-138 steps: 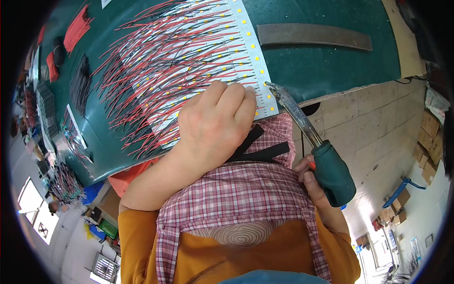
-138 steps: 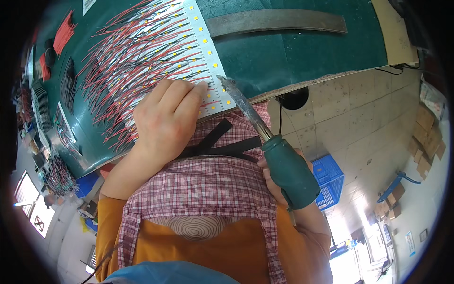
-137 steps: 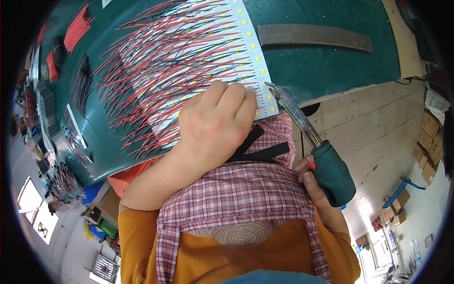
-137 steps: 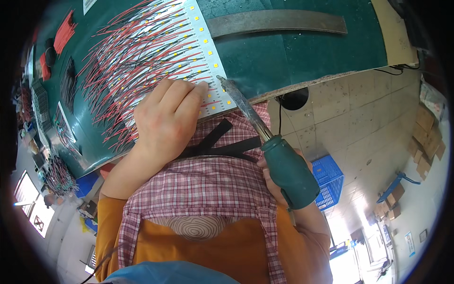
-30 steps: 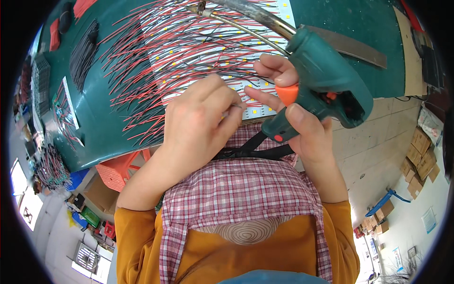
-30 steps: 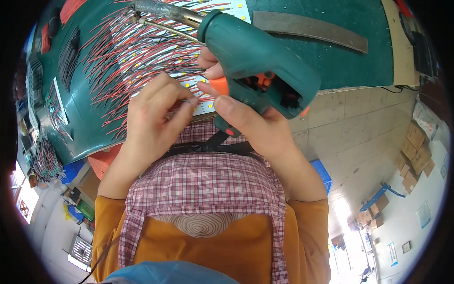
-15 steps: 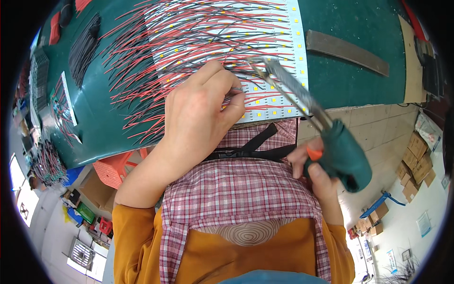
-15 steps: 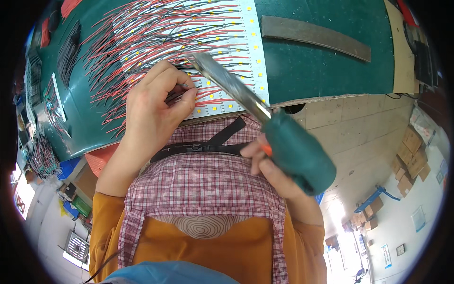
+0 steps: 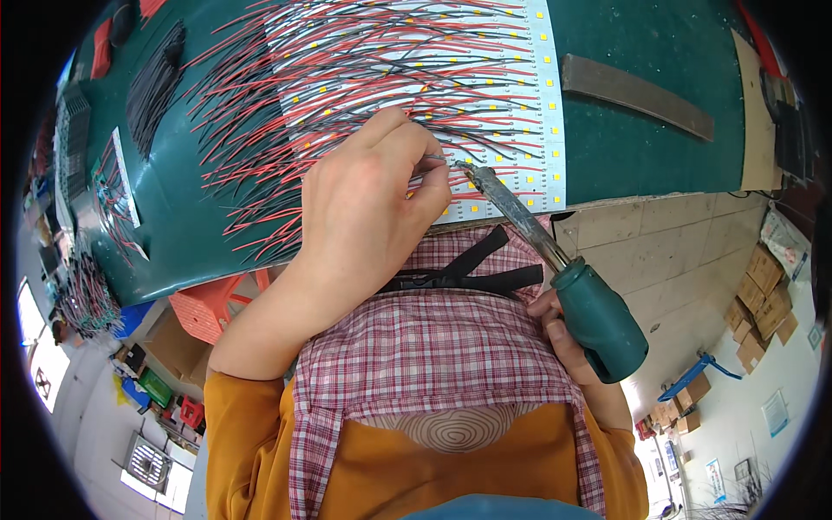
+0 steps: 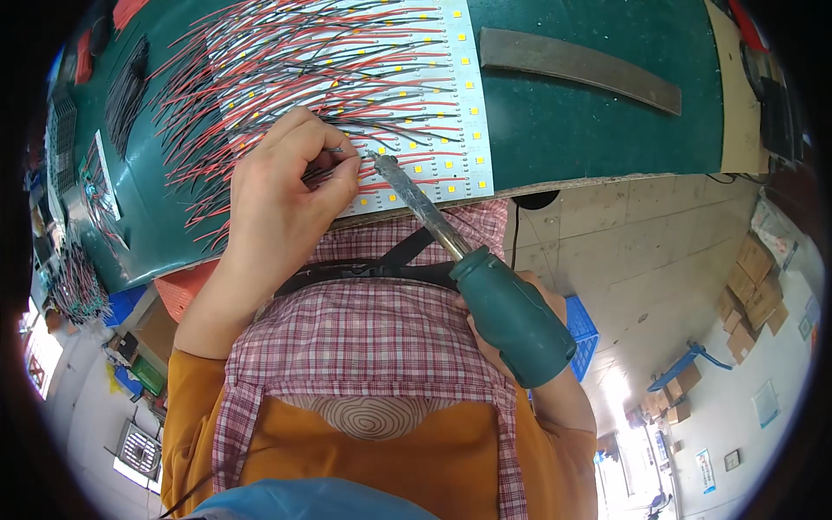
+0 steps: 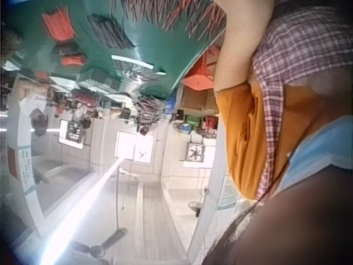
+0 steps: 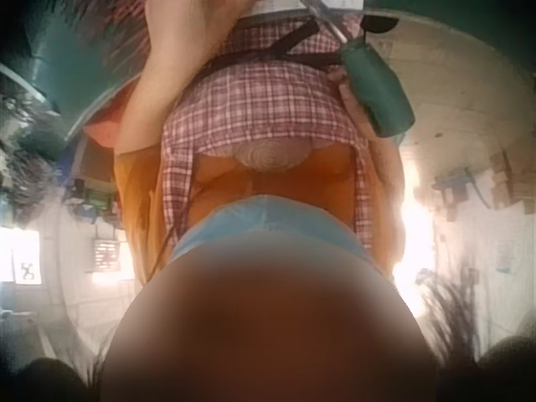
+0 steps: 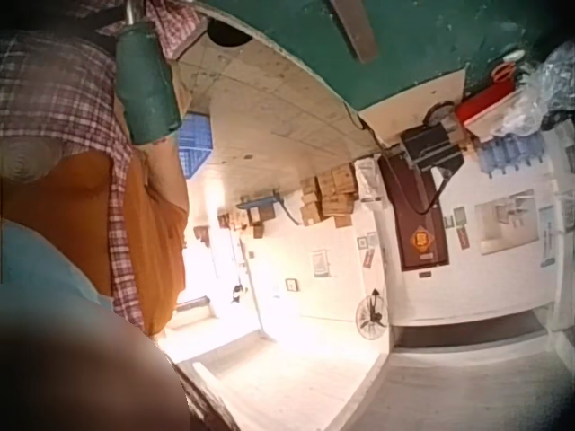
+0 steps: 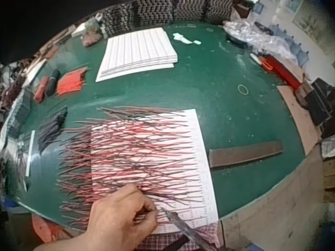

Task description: Soldering colored wires onto contact points on LED lighting panels at a factory workstation.

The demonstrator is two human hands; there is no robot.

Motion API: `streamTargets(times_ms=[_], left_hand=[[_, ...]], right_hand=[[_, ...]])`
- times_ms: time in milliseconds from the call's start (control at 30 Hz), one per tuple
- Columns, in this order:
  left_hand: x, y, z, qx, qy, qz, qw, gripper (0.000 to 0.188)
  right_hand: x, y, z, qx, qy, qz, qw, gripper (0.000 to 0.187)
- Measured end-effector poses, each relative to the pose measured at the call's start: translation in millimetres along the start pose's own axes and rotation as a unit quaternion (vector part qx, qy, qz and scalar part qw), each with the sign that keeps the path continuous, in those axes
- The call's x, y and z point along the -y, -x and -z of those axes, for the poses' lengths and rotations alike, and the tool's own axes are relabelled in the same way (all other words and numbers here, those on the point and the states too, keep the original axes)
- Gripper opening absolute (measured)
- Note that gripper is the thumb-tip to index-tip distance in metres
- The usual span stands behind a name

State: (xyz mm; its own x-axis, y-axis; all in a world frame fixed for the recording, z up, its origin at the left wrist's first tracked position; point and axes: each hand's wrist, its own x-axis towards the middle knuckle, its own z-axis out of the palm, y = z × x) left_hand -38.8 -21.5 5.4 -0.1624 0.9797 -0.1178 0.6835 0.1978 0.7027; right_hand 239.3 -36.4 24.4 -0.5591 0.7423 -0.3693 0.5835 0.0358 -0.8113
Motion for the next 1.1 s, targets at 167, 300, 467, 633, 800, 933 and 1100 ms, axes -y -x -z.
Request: streamTargets(times_ms=[167, 300, 467, 633, 800, 933, 1100], left_hand=[[-0.7, -0.2, -2.0, -0.011, -0.011, -0.007, 1.000, 0.010], [-0.9, -1.1, -1.4, -0.008, -0.015, -0.003, 1.000, 0.010], [-0.7, -1.8, -1.0, -0.013, -0.021, -0.012, 1.000, 0.011], [-0.1, -1.8, 0.3, -0.006, -0.016, -0.004, 1.000, 0.011], [3.2, 2.0, 1.0, -0.012, -0.008, -0.025, 1.000, 0.008], [0.9, 12.9, 45.0, -0.167, 0.066, -0.006, 0.984, 0.019], [14.6, 58.5, 57.6, -0.045, -0.082, -0.172, 0.981, 0.027]], right_hand=[[-5.5, 1.8, -3.0, -0.028, -0.017, 0.002, 0.999, 0.026], [-0.7, -1.3, 5.3, 0.033, 0.035, -0.037, 0.998, 0.030], [-3.7, 8.0, 4.8, -0.039, -0.462, -0.178, 0.868, 0.025], [4.2, -3.1, 6.5, -0.005, -0.285, -0.023, 0.958, 0.028], [19.0, -22.6, 6.4, -0.033, -0.335, -0.068, 0.939, 0.039], [17.2, -43.3, 9.6, -0.065, -0.384, -0.037, 0.921, 0.043], [29.5, -79.6, 5.3, -0.027, -0.437, 0.080, 0.895, 0.039]])
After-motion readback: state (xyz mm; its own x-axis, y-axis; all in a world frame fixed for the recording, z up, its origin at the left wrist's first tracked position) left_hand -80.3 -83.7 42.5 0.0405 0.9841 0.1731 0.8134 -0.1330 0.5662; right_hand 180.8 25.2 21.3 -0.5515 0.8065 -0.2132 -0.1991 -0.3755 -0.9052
